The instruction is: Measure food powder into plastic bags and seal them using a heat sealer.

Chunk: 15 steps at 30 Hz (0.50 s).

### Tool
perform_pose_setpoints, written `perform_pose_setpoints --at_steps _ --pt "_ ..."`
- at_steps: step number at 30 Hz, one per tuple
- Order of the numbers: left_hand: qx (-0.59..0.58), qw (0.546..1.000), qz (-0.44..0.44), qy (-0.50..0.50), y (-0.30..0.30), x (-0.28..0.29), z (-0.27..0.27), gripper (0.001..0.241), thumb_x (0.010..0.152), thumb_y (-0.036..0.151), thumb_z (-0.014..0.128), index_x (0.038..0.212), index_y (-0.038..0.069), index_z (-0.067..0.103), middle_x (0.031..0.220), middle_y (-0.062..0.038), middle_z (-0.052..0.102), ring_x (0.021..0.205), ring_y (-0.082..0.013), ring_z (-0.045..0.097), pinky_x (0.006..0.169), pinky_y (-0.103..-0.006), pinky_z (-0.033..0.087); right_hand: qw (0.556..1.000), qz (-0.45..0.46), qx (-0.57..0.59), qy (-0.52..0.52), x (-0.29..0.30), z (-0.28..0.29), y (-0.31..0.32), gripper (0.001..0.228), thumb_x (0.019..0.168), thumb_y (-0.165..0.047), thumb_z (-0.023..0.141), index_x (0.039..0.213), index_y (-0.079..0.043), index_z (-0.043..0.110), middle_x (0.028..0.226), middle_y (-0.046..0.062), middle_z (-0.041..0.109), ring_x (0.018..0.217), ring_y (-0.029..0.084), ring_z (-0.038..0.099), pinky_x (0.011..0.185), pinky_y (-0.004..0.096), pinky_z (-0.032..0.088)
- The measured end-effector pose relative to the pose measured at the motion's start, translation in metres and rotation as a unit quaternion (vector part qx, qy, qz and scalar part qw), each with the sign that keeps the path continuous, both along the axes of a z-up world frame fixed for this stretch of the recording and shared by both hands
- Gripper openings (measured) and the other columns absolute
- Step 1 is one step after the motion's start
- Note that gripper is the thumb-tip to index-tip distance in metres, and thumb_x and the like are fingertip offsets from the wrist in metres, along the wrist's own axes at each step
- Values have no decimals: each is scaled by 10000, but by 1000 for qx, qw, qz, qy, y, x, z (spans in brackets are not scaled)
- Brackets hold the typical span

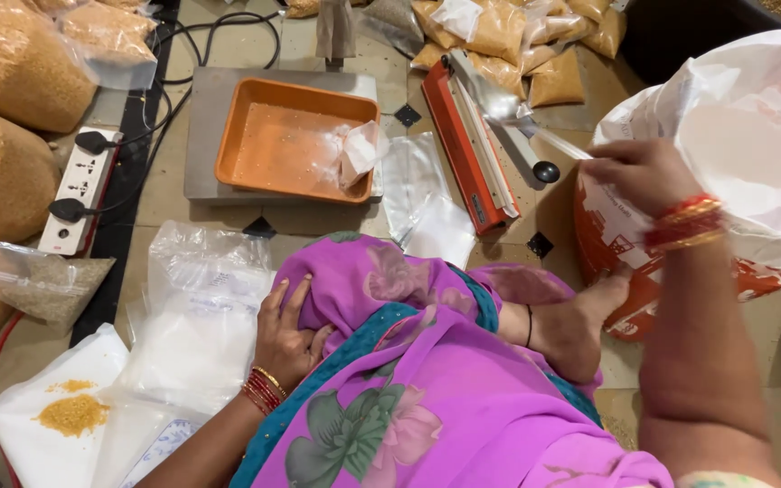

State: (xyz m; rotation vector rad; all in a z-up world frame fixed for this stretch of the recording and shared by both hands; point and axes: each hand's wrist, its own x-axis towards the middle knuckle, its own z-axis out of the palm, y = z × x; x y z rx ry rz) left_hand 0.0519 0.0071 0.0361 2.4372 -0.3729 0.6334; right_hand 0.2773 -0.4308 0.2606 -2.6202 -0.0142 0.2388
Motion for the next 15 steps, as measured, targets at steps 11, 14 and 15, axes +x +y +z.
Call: perform_pose_setpoints --at_steps 11,14,15 --pt "3 1000 16 3 -9 5 1 435 886 285 711 565 -8 724 1507 -145 531 1402 -406 411 1146 -553 354 971 -218 38 -94 -11 -19 -245 407 1136 -319 605 1440 -49 615 1094 154 681 829 268 686 716 452 589" --pt "-20 1000 25 -1 -13 3 -1 416 880 247 721 551 -7 716 1475 -152 563 1400 -402 430 1145 -546 361 969 -235 43 -68 -22 -9 -240 416 1140 -336 591 1461 -71 593 1075 169 687 803 296 689 702 485 591" --pt "-21 999 24 3 -14 3 -1 416 880 247 721 551 -7 716 1475 -152 563 1400 -402 430 1145 -546 361 969 -235 41 -64 -27 -5 -236 416 1140 -336 591 1461 -71 593 1075 169 687 803 296 689 702 485 591"
